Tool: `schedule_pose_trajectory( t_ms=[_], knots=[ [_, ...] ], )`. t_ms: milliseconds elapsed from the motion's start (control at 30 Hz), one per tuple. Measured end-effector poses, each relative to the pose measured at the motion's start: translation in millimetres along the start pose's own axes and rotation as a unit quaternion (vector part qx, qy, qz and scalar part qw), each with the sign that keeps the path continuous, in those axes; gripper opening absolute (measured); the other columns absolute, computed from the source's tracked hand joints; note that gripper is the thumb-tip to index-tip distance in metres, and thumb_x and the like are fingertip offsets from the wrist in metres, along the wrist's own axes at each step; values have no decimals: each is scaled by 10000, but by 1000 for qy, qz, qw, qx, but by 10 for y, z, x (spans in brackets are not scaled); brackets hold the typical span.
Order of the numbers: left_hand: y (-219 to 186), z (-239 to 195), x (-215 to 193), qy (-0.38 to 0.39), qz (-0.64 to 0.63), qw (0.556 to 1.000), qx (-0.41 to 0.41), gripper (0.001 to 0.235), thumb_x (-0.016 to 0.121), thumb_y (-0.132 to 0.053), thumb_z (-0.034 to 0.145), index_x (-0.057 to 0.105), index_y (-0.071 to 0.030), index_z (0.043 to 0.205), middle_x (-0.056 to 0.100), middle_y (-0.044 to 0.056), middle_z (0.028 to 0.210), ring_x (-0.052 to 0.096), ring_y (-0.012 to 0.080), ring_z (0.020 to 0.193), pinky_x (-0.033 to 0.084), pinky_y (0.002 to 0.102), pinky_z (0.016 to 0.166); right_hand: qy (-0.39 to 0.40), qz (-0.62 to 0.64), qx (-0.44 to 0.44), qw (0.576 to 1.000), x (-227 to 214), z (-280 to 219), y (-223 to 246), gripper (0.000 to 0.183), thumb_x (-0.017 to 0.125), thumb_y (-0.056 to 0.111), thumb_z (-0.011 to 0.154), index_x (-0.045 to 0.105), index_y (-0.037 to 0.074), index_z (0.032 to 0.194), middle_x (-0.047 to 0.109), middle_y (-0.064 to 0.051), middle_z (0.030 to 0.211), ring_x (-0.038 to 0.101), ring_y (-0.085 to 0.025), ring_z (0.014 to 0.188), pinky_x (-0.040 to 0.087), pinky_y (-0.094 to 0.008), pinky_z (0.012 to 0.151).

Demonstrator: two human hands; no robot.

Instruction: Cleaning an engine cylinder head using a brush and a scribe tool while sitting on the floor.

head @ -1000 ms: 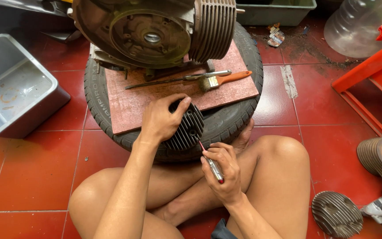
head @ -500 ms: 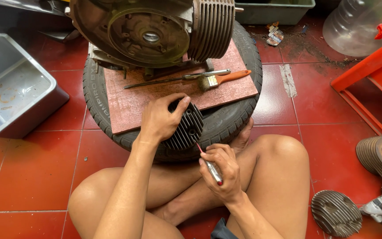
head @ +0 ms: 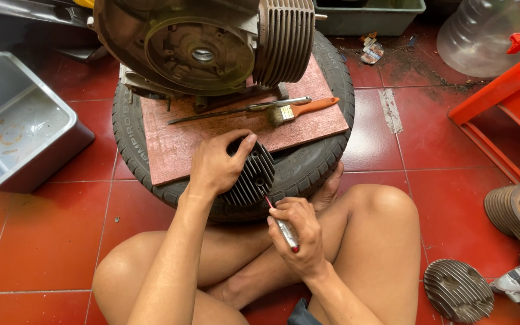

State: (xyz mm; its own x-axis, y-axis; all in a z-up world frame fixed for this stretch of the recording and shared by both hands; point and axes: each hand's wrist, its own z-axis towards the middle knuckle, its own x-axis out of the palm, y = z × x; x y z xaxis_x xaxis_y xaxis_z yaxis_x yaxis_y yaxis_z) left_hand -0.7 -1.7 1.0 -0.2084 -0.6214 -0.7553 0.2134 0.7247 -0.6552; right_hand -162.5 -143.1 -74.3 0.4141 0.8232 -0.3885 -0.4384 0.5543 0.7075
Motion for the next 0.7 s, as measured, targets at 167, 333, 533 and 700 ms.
schedule_pose_trajectory(
  t_ms=[167,333,533,700],
  knots=[
    [120,-20,47,-28,-12,999,43,656,448,-632,923,688,-134,1276,712,97,1287,638,323,1223,463,466,996,-76,56,68,993,-69,-22,-170,53,634,80,836,587,59,823,666,-117,846,645,-219,802,467,-342,776],
    [-224,-113,-357,107,94,987,-73,1175,512,-874,737,357,-32,1542,384,216,1579,313,423,1471,275,530,1183,-200,191,200,940,-135,25,-366,35,564,44,851,537,28,836,612,-168,767,570,-182,652,486,-271,606],
    [-507,-215,-538,161,70,980,-90,1195,903,-601,649,396,23,1534,449,380,1468,383,560,1412,352,691,1145,-299,301,244,872,-152,58,-610,31,610,18,860,583,28,872,626,-130,715,560,-120,589,460,-228,600],
    [-139,-180,-232,60,3,991,-118,1308,971,-575,537,342,-37,1551,506,334,1393,488,523,1332,412,646,1102,-313,312,255,860,-149,-40,-803,68,628,5,848,606,-21,907,629,-194,717,553,-153,568,476,-247,610]
  ],
)
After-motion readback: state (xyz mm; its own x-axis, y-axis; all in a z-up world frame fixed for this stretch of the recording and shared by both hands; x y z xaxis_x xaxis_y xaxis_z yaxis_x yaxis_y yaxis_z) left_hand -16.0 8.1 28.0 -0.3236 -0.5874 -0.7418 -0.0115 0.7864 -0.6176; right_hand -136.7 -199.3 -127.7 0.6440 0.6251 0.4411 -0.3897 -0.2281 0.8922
